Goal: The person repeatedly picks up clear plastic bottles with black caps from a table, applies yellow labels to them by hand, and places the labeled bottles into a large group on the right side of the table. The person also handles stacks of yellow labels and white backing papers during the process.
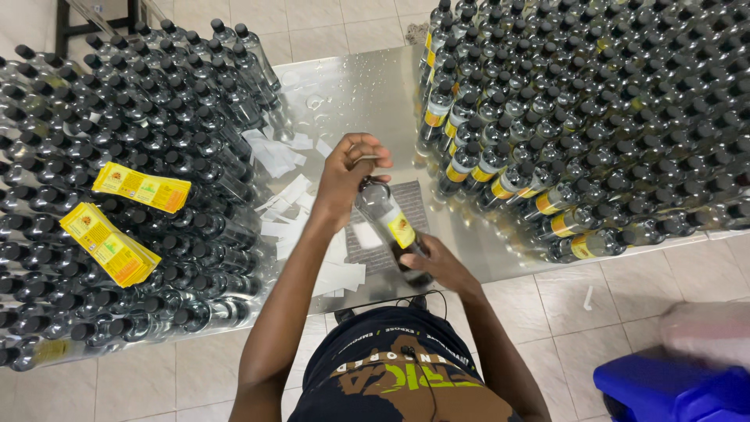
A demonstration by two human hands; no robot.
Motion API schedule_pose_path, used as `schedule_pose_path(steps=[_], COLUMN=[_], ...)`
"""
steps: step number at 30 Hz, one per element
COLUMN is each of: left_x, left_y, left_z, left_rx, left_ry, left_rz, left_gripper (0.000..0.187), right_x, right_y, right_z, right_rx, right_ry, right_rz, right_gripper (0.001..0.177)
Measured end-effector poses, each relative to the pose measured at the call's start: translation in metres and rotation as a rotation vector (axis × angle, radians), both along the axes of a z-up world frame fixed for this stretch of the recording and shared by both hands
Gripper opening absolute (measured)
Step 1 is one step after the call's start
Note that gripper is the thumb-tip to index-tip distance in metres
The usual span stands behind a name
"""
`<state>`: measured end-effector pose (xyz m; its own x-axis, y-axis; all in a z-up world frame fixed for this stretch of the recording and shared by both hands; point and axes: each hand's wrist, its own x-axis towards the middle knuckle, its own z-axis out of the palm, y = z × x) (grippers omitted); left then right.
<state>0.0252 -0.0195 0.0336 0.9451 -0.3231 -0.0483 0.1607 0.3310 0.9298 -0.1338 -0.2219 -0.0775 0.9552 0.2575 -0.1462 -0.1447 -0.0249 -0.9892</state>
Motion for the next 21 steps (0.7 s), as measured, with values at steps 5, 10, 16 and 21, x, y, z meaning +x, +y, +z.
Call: schedule_pose_path(steps=[5,10,16,21], left_x=[0.011,0.001,-0.041,-0.028], left_y=[0.006,-0.039,-0.018,-0.011], left_z=[-0.035,-0.172,-0.101,-0.128], left_rx=[-0.275,-0.774,0.171,0.312], left_ry=[0.184,0.317,0.274,0.246], left_rz=[-0.120,-0.195,0.305,0.476], left_gripper=[0.039,0.043,0.039,0.048], right_x=[-0.019,-0.017,-0.017,0.000], right_y=[0.027,0.032,0.051,0.055], right_z=[-0.067,-0.119,0.023,0.034], right_rx=[0.908,1.243,0.744,0.145], right_ry=[0.169,0.247,0.283,0.018], right_rz=[0.306,0.541,0.038,0.046], right_gripper=[0.076,0.103,0.065,0.037])
